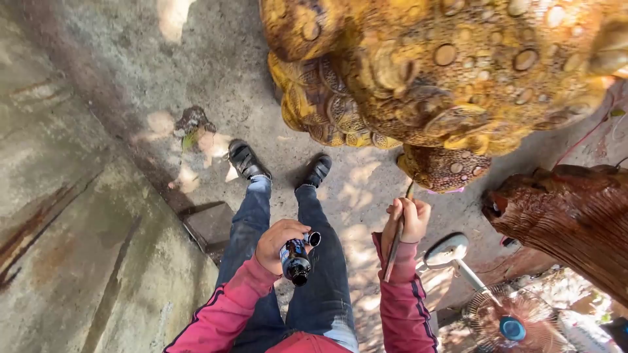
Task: Applying a dark stain or paint to a large, detailed wooden toad sculpture using a brush.
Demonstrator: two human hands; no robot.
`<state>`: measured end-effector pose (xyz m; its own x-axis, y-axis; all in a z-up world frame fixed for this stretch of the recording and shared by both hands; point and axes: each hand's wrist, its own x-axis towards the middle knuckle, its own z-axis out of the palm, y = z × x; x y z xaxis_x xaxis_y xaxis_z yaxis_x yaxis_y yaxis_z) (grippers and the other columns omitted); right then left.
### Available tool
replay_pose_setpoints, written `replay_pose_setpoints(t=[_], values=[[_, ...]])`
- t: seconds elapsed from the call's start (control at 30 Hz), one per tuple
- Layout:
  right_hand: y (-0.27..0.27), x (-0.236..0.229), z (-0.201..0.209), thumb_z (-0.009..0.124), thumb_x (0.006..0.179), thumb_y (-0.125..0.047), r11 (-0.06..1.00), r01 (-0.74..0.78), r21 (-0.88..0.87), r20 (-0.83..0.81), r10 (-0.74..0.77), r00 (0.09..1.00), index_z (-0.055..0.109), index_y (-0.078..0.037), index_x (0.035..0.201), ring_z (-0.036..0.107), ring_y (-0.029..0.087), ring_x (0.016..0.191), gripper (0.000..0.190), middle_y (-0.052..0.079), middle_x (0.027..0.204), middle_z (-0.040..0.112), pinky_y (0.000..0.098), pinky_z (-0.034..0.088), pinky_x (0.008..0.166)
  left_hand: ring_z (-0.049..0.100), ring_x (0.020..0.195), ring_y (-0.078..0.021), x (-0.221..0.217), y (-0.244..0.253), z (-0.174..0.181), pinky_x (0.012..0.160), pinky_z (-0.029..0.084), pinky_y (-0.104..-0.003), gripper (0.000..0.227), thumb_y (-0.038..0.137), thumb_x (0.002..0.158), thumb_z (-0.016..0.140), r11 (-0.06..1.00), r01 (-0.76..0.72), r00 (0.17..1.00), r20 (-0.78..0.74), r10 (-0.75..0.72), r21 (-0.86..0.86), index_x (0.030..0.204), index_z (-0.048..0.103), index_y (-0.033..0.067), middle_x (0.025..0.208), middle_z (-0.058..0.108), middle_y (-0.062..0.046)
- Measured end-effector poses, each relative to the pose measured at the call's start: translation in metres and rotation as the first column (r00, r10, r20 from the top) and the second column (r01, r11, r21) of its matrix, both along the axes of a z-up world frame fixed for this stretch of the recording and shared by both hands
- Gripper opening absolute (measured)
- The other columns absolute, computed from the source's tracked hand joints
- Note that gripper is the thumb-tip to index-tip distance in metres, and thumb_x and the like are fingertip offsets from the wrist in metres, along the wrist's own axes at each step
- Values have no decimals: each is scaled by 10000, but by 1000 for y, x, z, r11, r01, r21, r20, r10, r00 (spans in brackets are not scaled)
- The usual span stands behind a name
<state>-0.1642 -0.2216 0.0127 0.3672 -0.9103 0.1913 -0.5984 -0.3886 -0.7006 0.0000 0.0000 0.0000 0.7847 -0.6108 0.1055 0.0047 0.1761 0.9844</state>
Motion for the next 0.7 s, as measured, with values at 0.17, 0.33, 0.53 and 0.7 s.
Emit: replay_pose_setpoints(t=[0.17,0.33,0.53,0.7], values=[[-24,-8,42,661,1085,-164,992,41,-118,16,-40,999,684,52,866,636,206,529,309,159,919,523,301,573,549,772,795,-375,-4,-2,5,705,645,-428,201,42,762,883,998,69,998,3,-69,0,871,717,3,899,774,-178],[-40,-67,17,688,1057,-361,930,-252,-268,-504,88,859,734,-106,889,627,324,807,310,130,978,555,348,524,727,770,818,-400,-9,-5,9,706,640,-443,203,31,750,878,996,85,996,41,-84,-11,886,734,-13,901,770,-194],[-47,-17,59,560,1041,-250,962,63,267,-345,34,938,744,-97,879,661,156,673,289,95,996,587,272,559,668,743,882,-284,-21,-20,41,830,642,-385,210,75,846,808,966,223,971,55,-232,129,959,635,34,969,726,-170],[-88,-17,105,512,1088,-222,970,124,210,34,-134,990,736,-15,886,661,201,733,366,120,816,651,297,565,715,728,960,-277,-46,-24,57,869,632,-377,271,25,802,838,969,213,977,-14,-213,123,993,646,42,1054,727,-179]])
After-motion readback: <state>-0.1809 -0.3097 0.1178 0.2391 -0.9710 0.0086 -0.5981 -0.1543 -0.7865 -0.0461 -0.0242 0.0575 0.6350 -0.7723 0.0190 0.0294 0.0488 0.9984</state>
